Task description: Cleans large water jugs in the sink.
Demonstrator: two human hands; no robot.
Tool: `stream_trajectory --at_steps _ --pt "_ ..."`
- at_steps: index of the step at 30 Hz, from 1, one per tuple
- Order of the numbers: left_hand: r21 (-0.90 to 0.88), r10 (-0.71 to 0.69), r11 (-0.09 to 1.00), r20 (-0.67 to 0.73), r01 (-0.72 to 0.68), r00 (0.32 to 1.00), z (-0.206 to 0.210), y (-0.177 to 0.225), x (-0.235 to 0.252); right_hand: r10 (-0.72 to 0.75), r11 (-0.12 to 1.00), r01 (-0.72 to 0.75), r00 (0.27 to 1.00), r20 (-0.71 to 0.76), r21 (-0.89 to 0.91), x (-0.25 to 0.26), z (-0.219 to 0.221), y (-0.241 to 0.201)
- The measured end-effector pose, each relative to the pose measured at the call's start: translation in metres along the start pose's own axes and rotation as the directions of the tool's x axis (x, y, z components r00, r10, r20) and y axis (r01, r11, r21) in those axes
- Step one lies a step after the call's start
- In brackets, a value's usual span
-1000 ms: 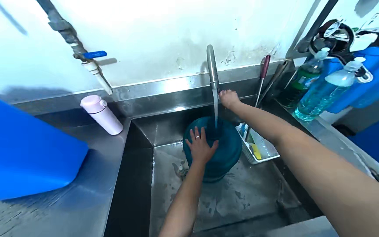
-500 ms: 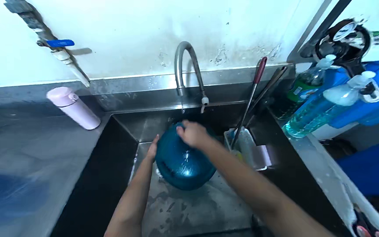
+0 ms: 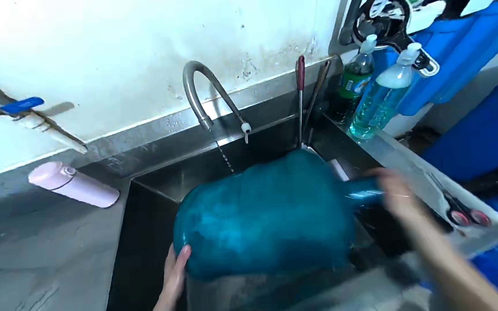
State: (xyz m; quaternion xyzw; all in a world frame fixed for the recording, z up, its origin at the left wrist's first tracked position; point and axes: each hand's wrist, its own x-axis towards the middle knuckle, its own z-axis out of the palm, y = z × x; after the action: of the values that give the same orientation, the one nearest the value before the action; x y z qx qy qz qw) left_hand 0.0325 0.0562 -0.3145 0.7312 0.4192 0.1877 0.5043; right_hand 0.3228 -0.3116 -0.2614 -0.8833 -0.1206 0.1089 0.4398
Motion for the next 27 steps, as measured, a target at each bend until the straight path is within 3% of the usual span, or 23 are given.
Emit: stream_trajectory --at_steps 2,4,6,8,10,12,14,16,19,22,23,25,27 --pt "0.062 -0.187 0.980 -0.066 0.191 0.980 -0.026 -0.033 -0.006 0.239 0.970 -0.242 0.946 0.221 -0.014 0.007 0.072 0.024" --pt "0.093 -0.263 0.957 -0.106 0.273 0.959 -0.060 -0.006 -0.008 0.240 0.970 -0.238 0.906 0.348 -0.049 0.015 0.070 -0.004" --pt "0.148 -0.084 0.983 -0.143 0.105 0.986 -0.088 0.010 -0.041 0.067 0.997 -0.074 0.952 0.299 0.010 0.002 0.044 -0.026" --pt "0.144 0.059 0.989 -0.228 -0.026 0.972 -0.078 -0.004 -0.045 -0.026 0.999 0.016 0.977 0.211 0.051 0.008 0.067 -0.012" --pt "0.161 -0.133 0.973 -0.192 0.165 0.972 -0.067 -0.030 -0.038 0.179 0.983 -0.179 0.929 0.323 -0.031 0.003 0.103 0.016" --pt "0.162 -0.273 0.941 -0.153 0.297 0.950 -0.081 -0.017 -0.029 0.255 0.967 -0.246 0.893 0.372 -0.073 -0.002 0.092 -0.003" --pt "0.176 -0.167 0.965 -0.160 0.194 0.973 -0.095 -0.005 -0.054 0.137 0.989 -0.146 0.945 0.296 0.011 -0.015 0.067 -0.018" --pt "0.147 -0.030 0.987 -0.232 0.065 0.972 -0.087 -0.004 -0.052 0.062 0.994 -0.081 0.973 0.223 0.077 -0.006 0.086 -0.010" --pt "0.124 -0.132 0.979 -0.240 0.165 0.962 -0.093 -0.008 -0.042 0.245 0.967 -0.254 0.908 0.341 -0.018 -0.017 0.120 0.011" --pt "0.163 -0.044 0.983 -0.263 0.089 0.964 -0.110 0.019 -0.057 0.122 0.975 -0.164 0.958 0.258 0.150 -0.026 0.094 -0.013" --pt "0.210 -0.005 0.976 -0.265 0.063 0.964 -0.110 0.025 -0.057 0.156 0.956 -0.213 0.952 0.265 0.201 -0.024 0.106 -0.010" --pt "0.338 0.029 0.940 -0.216 0.047 0.976 -0.120 0.047 -0.051 0.331 0.881 -0.433 0.853 0.404 0.191 -0.024 0.152 0.011" --pt "0.497 0.208 0.863 -0.192 -0.089 0.959 -0.148 0.097 -0.041 0.360 0.774 -0.550 0.790 0.497 0.314 -0.026 0.173 0.002"
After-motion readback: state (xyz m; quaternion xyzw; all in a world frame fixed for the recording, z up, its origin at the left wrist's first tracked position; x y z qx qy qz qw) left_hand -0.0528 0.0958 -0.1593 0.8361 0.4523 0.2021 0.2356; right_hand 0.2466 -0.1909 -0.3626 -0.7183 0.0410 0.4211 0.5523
